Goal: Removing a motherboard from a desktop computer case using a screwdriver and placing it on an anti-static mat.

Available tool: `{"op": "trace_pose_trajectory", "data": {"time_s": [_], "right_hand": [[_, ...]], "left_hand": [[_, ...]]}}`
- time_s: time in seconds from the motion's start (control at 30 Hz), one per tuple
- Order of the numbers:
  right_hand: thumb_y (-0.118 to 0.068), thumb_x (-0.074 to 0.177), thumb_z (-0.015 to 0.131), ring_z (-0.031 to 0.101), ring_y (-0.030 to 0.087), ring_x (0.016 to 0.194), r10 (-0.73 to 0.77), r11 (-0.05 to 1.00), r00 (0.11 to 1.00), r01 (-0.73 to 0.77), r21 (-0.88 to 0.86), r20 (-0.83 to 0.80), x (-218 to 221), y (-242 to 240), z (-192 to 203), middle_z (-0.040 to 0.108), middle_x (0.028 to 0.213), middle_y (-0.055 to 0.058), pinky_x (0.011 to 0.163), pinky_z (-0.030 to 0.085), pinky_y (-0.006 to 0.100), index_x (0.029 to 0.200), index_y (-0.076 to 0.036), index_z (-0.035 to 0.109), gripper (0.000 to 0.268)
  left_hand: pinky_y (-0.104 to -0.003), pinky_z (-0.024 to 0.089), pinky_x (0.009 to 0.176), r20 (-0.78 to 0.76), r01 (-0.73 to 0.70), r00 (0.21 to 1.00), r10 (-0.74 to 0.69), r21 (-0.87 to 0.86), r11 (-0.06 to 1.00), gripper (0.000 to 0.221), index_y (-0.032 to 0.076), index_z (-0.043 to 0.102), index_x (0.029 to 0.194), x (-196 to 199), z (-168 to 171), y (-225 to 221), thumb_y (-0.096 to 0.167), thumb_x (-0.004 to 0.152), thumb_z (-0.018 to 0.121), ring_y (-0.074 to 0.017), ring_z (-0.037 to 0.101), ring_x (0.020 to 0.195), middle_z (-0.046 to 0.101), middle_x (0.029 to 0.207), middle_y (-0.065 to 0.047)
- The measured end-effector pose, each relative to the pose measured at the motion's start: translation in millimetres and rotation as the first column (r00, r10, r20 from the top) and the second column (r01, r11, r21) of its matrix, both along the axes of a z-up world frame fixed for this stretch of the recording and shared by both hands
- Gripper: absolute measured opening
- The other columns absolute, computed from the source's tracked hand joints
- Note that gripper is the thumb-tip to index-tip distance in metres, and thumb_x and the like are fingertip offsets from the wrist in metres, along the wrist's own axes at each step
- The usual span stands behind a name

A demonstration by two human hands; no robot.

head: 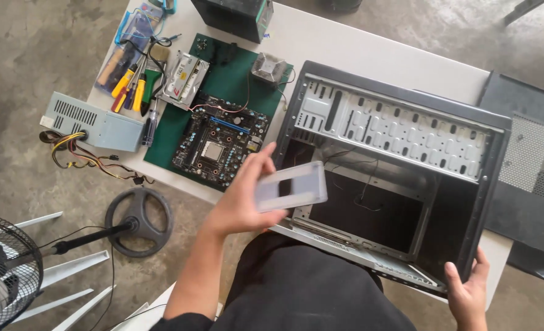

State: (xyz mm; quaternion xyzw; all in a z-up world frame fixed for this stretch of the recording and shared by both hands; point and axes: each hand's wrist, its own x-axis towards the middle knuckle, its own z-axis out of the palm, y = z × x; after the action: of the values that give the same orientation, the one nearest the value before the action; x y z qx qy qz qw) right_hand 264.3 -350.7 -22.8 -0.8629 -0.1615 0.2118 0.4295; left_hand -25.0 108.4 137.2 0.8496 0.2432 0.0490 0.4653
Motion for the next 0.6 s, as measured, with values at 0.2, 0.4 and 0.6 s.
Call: {"op": "trace_pose_trajectory", "data": {"time_s": [0.2, 0.4, 0.6], "right_hand": [[-0.016, 0.103, 0.058, 0.053, 0.035, 0.129, -0.024, 0.996, 1.0, 0.025, -0.091, 0.014, 0.2, -3.8, -1.2, 0.053, 0.146, 0.026, 0.113, 0.036, 0.044, 0.168, 0.0, 0.028, 0.073], [-0.012, 0.106, 0.061, 0.051, 0.035, 0.128, -0.043, 0.999, 0.994, 0.046, -0.029, 0.099, 0.6, -10.3, -21.7, 0.052, 0.146, 0.027, 0.113, 0.037, 0.042, 0.168, 0.007, 0.039, 0.068], [-0.016, 0.111, 0.064, 0.053, 0.03, 0.122, -0.139, 0.99, 0.985, 0.142, -0.022, 0.104, -10.3, -6.6, -16.7, 0.056, 0.139, 0.021, 0.109, 0.041, 0.04, 0.166, 0.006, 0.048, 0.061]], "left_hand": [[-0.02, 0.049, 0.076, 0.375, -0.507, 0.753, 0.541, -0.193, 0.84, 0.053, 0.004, 0.052, 0.144, -99.7, -93.5, 87.4, 0.013, 0.091, 0.049, -0.0125, 0.059, 0.1, 0.062, 0.121, -0.01], [-0.064, 0.039, 0.102, -0.009, -0.701, 0.474, 0.881, 0.601, 0.383, 0.07, 0.007, 0.065, 0.129, -161.3, -213.6, 190.6, 0.052, 0.081, 0.087, -0.0397, 0.058, 0.109, 0.054, 0.122, -0.015], [-0.06, 0.025, 0.114, -0.084, -0.403, 0.547, 0.833, 0.846, 0.35, 0.064, 0.008, 0.064, 0.12, -161.9, -266.5, 221.6, 0.058, 0.083, 0.077, -0.0325, 0.049, 0.125, 0.054, 0.13, -0.014]]}}
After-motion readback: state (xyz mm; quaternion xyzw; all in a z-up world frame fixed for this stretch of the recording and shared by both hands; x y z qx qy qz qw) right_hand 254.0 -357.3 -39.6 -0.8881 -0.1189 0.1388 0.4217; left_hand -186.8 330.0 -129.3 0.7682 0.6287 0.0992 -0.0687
